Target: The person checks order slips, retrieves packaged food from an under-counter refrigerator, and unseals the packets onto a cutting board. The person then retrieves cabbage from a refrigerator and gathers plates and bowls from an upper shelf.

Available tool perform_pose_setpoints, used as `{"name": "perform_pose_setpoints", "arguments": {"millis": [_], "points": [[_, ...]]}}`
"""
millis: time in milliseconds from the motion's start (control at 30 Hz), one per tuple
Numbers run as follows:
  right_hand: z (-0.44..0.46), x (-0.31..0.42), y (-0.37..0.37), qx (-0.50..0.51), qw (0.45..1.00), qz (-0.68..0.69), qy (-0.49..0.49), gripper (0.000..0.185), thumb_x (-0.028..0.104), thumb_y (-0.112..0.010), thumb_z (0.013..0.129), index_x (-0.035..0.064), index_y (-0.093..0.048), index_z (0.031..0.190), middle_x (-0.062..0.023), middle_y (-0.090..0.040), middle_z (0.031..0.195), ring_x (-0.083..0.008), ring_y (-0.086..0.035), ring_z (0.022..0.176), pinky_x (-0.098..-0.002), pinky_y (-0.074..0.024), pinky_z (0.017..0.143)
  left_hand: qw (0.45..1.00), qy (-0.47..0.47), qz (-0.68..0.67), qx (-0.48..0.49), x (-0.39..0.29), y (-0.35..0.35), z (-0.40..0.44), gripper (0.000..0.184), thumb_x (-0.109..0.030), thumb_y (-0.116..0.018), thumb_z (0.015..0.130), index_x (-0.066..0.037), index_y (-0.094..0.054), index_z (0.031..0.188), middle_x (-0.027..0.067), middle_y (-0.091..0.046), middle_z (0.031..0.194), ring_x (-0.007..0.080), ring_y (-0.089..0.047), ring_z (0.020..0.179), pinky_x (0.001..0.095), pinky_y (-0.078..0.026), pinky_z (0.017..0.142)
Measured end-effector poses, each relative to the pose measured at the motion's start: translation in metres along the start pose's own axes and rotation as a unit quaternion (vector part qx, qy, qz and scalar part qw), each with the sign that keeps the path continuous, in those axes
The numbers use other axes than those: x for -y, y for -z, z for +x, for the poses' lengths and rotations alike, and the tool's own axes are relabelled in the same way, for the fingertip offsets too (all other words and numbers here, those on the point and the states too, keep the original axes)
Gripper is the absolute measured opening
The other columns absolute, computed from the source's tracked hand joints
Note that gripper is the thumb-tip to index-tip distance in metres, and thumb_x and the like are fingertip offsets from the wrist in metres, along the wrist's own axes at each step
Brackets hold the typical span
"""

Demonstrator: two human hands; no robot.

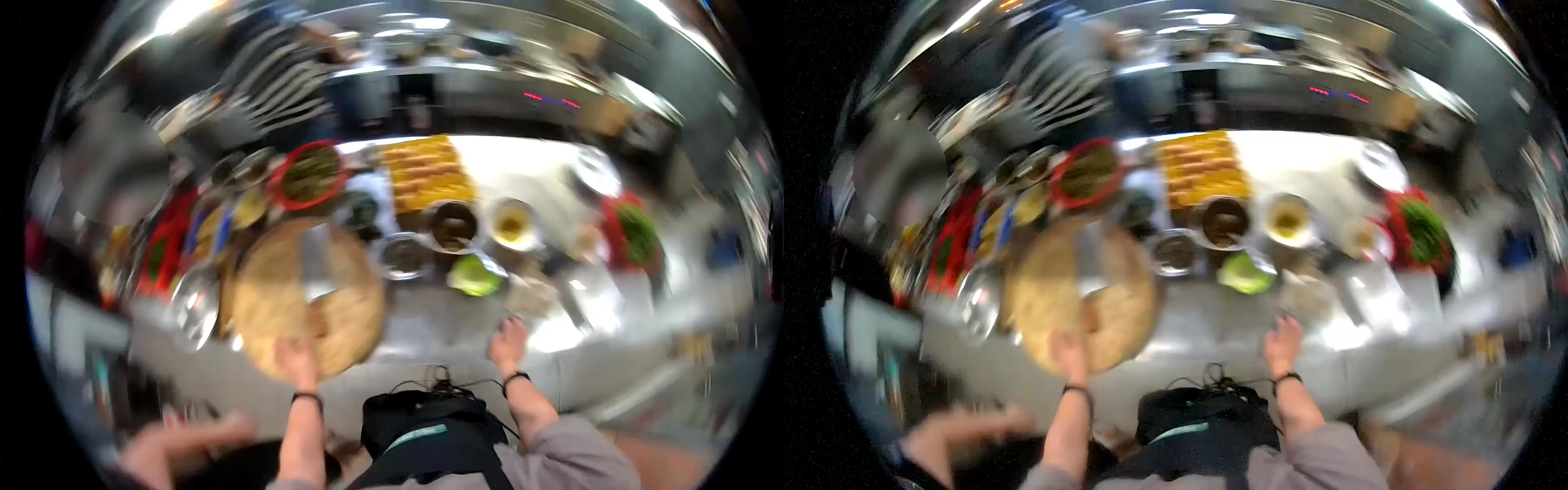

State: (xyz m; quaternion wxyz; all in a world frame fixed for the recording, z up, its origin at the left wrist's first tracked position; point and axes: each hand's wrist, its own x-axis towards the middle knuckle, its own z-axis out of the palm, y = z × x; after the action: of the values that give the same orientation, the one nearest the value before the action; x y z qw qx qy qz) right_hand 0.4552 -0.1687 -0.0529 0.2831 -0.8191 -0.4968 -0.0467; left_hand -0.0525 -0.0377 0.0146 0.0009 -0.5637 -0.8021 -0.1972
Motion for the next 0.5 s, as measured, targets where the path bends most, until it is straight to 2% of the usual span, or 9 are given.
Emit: {"name": "perform_pose_setpoints", "arguments": {"millis": [33, 67, 100, 133, 200, 300, 400, 500], "points": [[0.002, 0.003, 0.002, 0.014, 1.000, -0.008, -0.007, 0.037, 0.018, -0.057, 0.077, 0.0057, -0.058, 0.111, -0.0193, -0.053, 0.122, -0.0385, -0.046, 0.116, -0.0489, -0.0350, 0.102, 0.996, -0.043, 0.015, -0.071, 0.042, -0.042, 0.006, 0.047, -0.027, -0.053, 0.091, 0.004, -0.049, 0.126, 0.0237, -0.047, 0.134, 0.0386, -0.040, 0.127, 0.0470, -0.029, 0.109], [0.002, 0.004, 0.001, -0.010, 1.000, -0.012, 0.006, 0.040, 0.013, -0.059, 0.072, 0.0070, -0.055, 0.111, -0.0186, -0.051, 0.120, -0.0377, -0.045, 0.116, -0.0491, -0.0364, 0.099, 0.994, -0.067, 0.018, -0.084, 0.057, -0.053, 0.011, 0.044, -0.026, -0.053, 0.091, 0.004, -0.051, 0.123, 0.0230, -0.051, 0.130, 0.0393, -0.044, 0.123, 0.0461, -0.033, 0.106], [0.008, 0.027, -0.029, 0.036, 0.998, -0.007, 0.048, 0.040, 0.014, -0.059, 0.073, 0.0089, -0.055, 0.112, -0.0161, -0.050, 0.121, -0.0355, -0.044, 0.117, -0.0478, -0.0354, 0.101, 0.999, 0.029, 0.016, 0.041, 0.045, 0.033, 0.001, 0.042, -0.026, -0.053, 0.091, 0.005, -0.051, 0.120, 0.0239, -0.052, 0.128, 0.0400, -0.046, 0.121, 0.0465, -0.037, 0.103], [0.011, 0.035, -0.022, 0.042, 0.998, -0.040, 0.033, 0.042, 0.016, -0.060, 0.074, 0.0110, -0.054, 0.115, -0.0138, -0.048, 0.123, -0.0334, -0.042, 0.118, -0.0466, -0.0338, 0.103, 0.996, 0.004, 0.084, 0.006, 0.054, 0.022, 0.001, 0.046, -0.029, -0.052, 0.092, 0.005, -0.050, 0.123, 0.0235, -0.051, 0.130, 0.0392, -0.047, 0.121, 0.0467, -0.038, 0.102], [0.016, 0.042, -0.019, 0.029, 0.999, -0.020, 0.032, 0.043, 0.019, -0.061, 0.075, 0.0112, -0.054, 0.117, -0.0128, -0.047, 0.123, -0.0326, -0.042, 0.119, -0.0457, -0.0326, 0.105, 0.976, -0.033, 0.202, -0.075, 0.066, 0.012, -0.002, 0.052, -0.035, -0.050, 0.094, 0.004, -0.047, 0.128, 0.0225, -0.049, 0.131, 0.0378, -0.048, 0.120, 0.0469, -0.040, 0.099], [0.021, 0.047, -0.004, 0.029, 0.999, -0.016, 0.038, 0.043, 0.020, -0.061, 0.075, 0.0105, -0.054, 0.117, -0.0119, -0.047, 0.123, -0.0320, -0.042, 0.118, -0.0453, -0.0326, 0.105, 0.972, -0.051, 0.204, -0.101, 0.076, 0.006, 0.000, 0.054, -0.038, -0.050, 0.095, 0.002, -0.045, 0.131, 0.0209, -0.050, 0.131, 0.0365, -0.049, 0.120, 0.0463, -0.041, 0.098], [0.020, 0.049, 0.001, 0.027, 0.999, -0.022, 0.034, 0.042, 0.020, -0.060, 0.076, 0.0097, -0.054, 0.116, -0.0127, -0.047, 0.123, -0.0322, -0.042, 0.119, -0.0453, -0.0321, 0.106, 0.983, -0.019, 0.180, -0.031, 0.076, 0.012, 0.003, 0.053, -0.037, -0.051, 0.094, 0.002, -0.045, 0.131, 0.0205, -0.050, 0.132, 0.0361, -0.049, 0.120, 0.0458, -0.042, 0.097], [0.018, 0.046, 0.000, 0.016, 0.999, -0.018, 0.041, 0.042, 0.019, -0.060, 0.076, 0.0092, -0.054, 0.116, -0.0136, -0.047, 0.123, -0.0328, -0.042, 0.119, -0.0461, -0.0317, 0.106, 0.985, -0.014, 0.172, -0.013, 0.067, 0.019, 0.002, 0.053, -0.036, -0.050, 0.095, 0.002, -0.045, 0.131, 0.0209, -0.050, 0.131, 0.0366, -0.050, 0.119, 0.0460, -0.043, 0.096]]}}
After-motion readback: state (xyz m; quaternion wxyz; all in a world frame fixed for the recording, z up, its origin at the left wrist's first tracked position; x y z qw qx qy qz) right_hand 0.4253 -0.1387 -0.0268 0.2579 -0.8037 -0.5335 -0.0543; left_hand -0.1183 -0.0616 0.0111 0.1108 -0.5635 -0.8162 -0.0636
